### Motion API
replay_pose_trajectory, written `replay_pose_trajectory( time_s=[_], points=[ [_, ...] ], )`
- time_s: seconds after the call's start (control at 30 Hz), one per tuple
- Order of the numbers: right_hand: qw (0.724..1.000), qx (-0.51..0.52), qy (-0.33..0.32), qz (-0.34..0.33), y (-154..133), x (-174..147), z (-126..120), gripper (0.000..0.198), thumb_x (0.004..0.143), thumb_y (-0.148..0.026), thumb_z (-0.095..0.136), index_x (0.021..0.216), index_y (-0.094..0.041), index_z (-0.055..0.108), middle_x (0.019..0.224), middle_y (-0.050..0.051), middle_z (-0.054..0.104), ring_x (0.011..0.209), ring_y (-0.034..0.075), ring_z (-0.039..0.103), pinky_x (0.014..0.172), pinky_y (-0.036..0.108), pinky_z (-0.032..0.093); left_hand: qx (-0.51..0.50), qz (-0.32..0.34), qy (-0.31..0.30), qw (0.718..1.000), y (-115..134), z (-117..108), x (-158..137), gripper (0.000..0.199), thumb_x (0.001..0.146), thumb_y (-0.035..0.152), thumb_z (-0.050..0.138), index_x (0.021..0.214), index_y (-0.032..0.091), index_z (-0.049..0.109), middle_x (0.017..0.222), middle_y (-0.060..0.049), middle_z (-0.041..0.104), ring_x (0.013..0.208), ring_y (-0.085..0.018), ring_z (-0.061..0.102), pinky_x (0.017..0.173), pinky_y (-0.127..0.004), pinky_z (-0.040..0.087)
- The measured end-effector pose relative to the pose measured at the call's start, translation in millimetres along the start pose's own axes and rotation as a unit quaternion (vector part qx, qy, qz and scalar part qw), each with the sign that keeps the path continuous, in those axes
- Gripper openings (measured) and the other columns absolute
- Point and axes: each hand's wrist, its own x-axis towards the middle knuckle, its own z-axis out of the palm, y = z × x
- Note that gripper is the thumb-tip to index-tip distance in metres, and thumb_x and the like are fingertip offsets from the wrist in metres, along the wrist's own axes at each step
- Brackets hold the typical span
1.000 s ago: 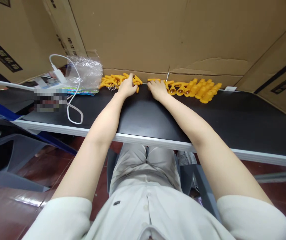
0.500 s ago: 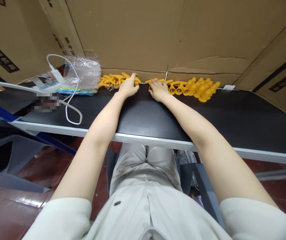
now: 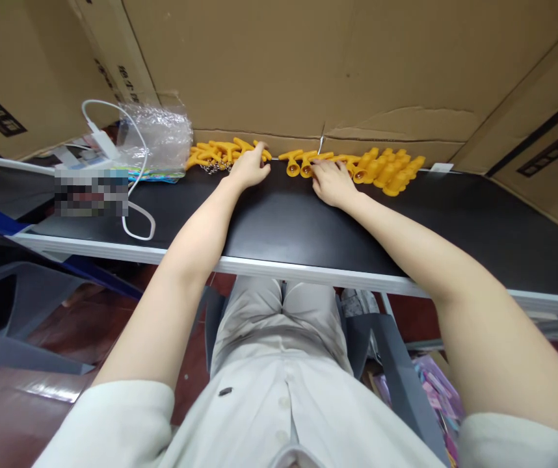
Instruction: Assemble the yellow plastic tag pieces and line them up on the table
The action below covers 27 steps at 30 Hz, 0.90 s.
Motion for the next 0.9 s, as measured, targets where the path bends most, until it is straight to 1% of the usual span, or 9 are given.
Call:
replay_pose_trajectory(
  time_s=[0.1,0.17,0.27,0.33,0.43,0.53,0.63,0.77,0.9],
  points=[
    [1.0,-0.017,0.002,0.019,24.7,-14.5,-5.1,0.067,0.106,-0.023,0.041,0.171,-0.007,0.052,0.18,0.027,0.047,0.166,0.045,0.045,0.134,0.076,0.03,-0.011,0.006,0.003,1.0,-7.4,4.8,4.2,0.069,0.094,0.018,0.061,0.162,0.015,0.06,0.118,-0.014,0.081,0.121,-0.032,0.076,0.121,-0.046,0.054],
    [0.998,-0.031,-0.009,0.053,41.9,-18.2,-9.2,0.071,0.105,-0.025,0.048,0.174,-0.008,0.048,0.182,0.027,0.043,0.169,0.047,0.04,0.134,0.079,0.028,-0.015,0.009,0.004,1.0,-11.4,7.4,6.6,0.07,0.093,0.018,0.062,0.162,0.015,0.06,0.118,-0.014,0.081,0.121,-0.032,0.076,0.122,-0.048,0.053],
    [0.991,-0.049,-0.006,0.126,66.4,-17.8,-16.7,0.066,0.106,-0.028,0.052,0.17,-0.01,0.052,0.179,0.028,0.047,0.168,0.049,0.041,0.132,0.085,0.025,-0.023,0.015,0.001,1.0,-13.8,9.0,8.4,0.07,0.092,0.018,0.062,0.162,0.016,0.06,0.118,-0.014,0.081,0.122,-0.032,0.076,0.123,-0.048,0.053],
    [0.982,-0.071,-0.003,0.174,79.8,-17.1,-22.7,0.056,0.107,-0.024,0.052,0.161,-0.01,0.062,0.167,0.03,0.059,0.162,0.05,0.047,0.13,0.089,0.021,-0.027,0.014,0.001,1.0,-12.6,8.8,8.0,0.069,0.093,0.018,0.062,0.161,0.016,0.061,0.119,-0.013,0.081,0.122,-0.032,0.076,0.124,-0.047,0.052],
    [0.966,-0.102,-0.051,0.233,93.8,-17.7,-32.4,0.038,0.105,-0.017,0.056,0.136,-0.009,0.077,0.145,0.031,0.073,0.151,0.05,0.056,0.126,0.091,0.022,-0.024,0.003,0.0,1.0,-8.4,7.4,5.8,0.067,0.093,0.015,0.063,0.16,0.014,0.063,0.119,-0.014,0.08,0.123,-0.032,0.076,0.124,-0.046,0.051],
    [0.969,-0.074,-0.041,0.233,101.1,-18.5,-40.5,0.023,0.105,-0.021,0.062,0.114,-0.012,0.081,0.122,0.028,0.078,0.139,0.05,0.063,0.119,0.093,0.028,-0.023,-0.004,0.001,1.0,-5.6,6.0,3.8,0.066,0.093,0.012,0.063,0.159,0.011,0.063,0.119,-0.015,0.08,0.123,-0.033,0.076,0.125,-0.047,0.051],
    [0.973,-0.027,-0.011,0.23,103.2,-17.9,-44.8,0.021,0.107,-0.028,0.065,0.107,-0.013,0.08,0.109,0.026,0.077,0.134,0.05,0.067,0.116,0.095,0.029,-0.035,-0.002,-0.002,0.999,-6.2,5.9,3.5,0.067,0.093,0.012,0.064,0.159,0.014,0.063,0.119,-0.014,0.08,0.124,-0.032,0.076,0.126,-0.047,0.05],
    [0.97,-0.045,-0.028,0.239,98.1,-17.6,-46.9,0.02,0.104,-0.019,0.065,0.116,-0.011,0.079,0.13,0.029,0.075,0.14,0.049,0.064,0.122,0.092,0.025,-0.034,-0.001,0.002,0.999,-7.9,7.5,4.7,0.066,0.093,0.013,0.063,0.158,0.014,0.064,0.117,-0.014,0.081,0.124,-0.033,0.076,0.126,-0.048,0.051],
    [0.963,-0.036,-0.054,0.26,82.3,-21.5,-55.7,0.033,0.103,-0.01,0.066,0.134,-0.007,0.075,0.151,0.033,0.068,0.153,0.049,0.056,0.128,0.087,0.024,-0.014,0.007,0.001,1.0,-7.0,7.9,4.6,0.065,0.094,0.014,0.061,0.159,0.012,0.064,0.118,-0.015,0.081,0.122,-0.032,0.076,0.124,-0.047,0.053]
  ],
)
